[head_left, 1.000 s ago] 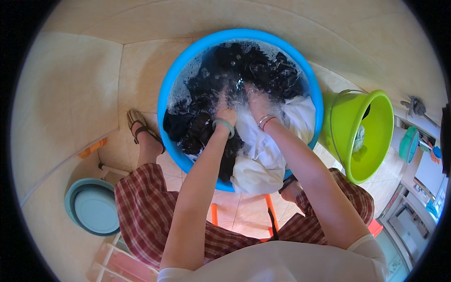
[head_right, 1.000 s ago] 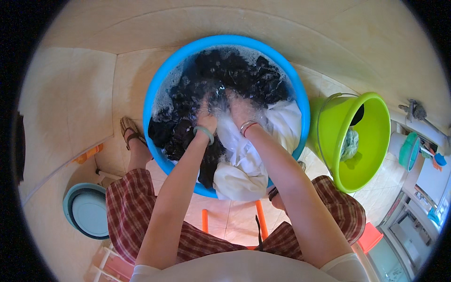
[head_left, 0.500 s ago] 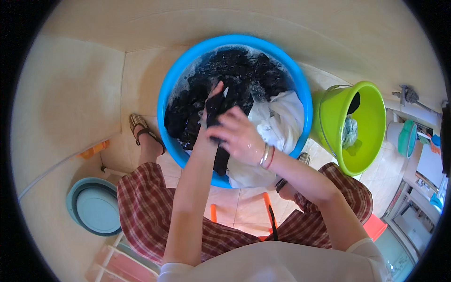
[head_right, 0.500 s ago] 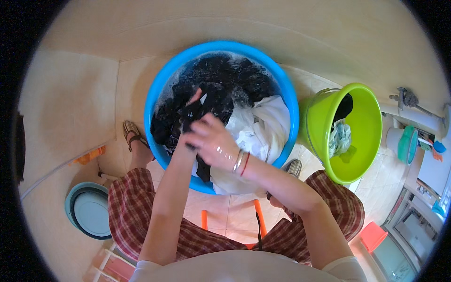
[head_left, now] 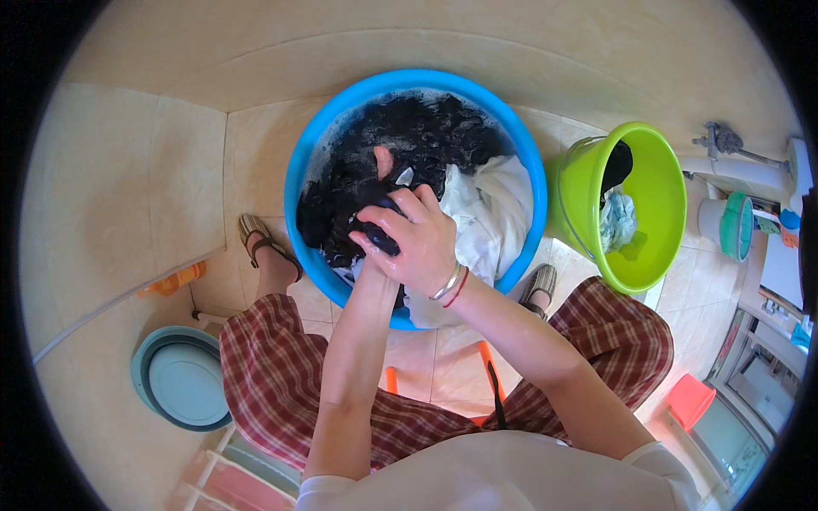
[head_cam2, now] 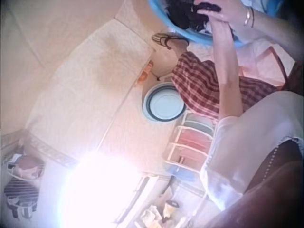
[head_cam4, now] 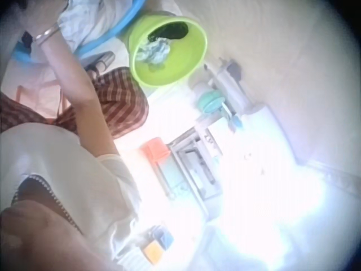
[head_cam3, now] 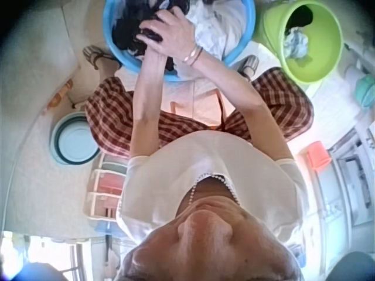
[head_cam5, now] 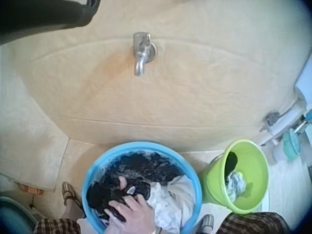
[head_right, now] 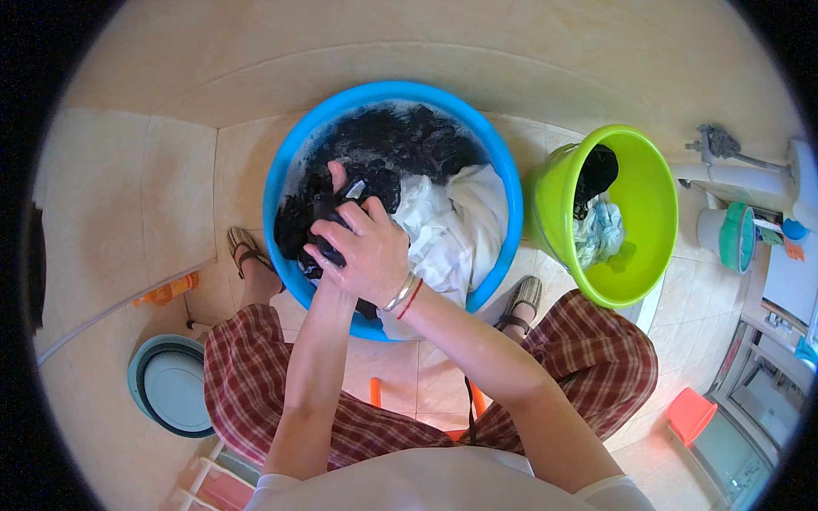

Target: The person hand-washes a load of mixed-color clothes in a blue basin filled with soapy water. They repeatedly submerge, scrub, and wring out individual garments, then transfer the cleaned items into a green bucket placed beside them.

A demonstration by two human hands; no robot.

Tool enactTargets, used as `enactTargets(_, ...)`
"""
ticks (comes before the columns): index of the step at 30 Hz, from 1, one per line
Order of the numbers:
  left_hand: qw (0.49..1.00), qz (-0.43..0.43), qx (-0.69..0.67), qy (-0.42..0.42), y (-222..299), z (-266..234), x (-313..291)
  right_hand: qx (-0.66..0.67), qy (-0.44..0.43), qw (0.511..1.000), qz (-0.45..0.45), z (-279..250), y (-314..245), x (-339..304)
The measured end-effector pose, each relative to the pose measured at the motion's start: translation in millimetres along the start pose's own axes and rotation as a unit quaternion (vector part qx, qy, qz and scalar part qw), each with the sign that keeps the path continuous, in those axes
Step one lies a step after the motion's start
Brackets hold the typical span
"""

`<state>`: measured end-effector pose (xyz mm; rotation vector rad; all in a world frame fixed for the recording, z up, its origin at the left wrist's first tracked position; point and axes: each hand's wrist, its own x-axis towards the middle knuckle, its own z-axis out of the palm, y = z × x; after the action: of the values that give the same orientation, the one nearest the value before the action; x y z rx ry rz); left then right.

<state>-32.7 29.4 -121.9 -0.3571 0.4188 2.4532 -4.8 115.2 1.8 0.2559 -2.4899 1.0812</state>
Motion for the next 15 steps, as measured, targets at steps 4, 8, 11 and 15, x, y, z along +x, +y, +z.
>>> enactTargets(4,0.999,0.042,0.009,0.029,-7.3,-1.3,6.0,0.040,0.041,0.998,0.022,2.5,11.8,7.5)
enactTargets(8,0.978,0.150,0.071,0.125,-13.9,-23.1,4.3,0.086,0.015,0.995,0.056,16.0,38.2,9.7)
enactTargets(11,0.925,0.120,0.060,0.356,-10.8,34.8,5.7,0.077,0.015,0.982,0.174,25.6,89.6,9.3)
enactTargets(15,0.923,0.169,0.161,0.307,-3.6,37.3,-1.6,0.043,-0.010,0.959,0.279,33.7,149.9,-4.8)
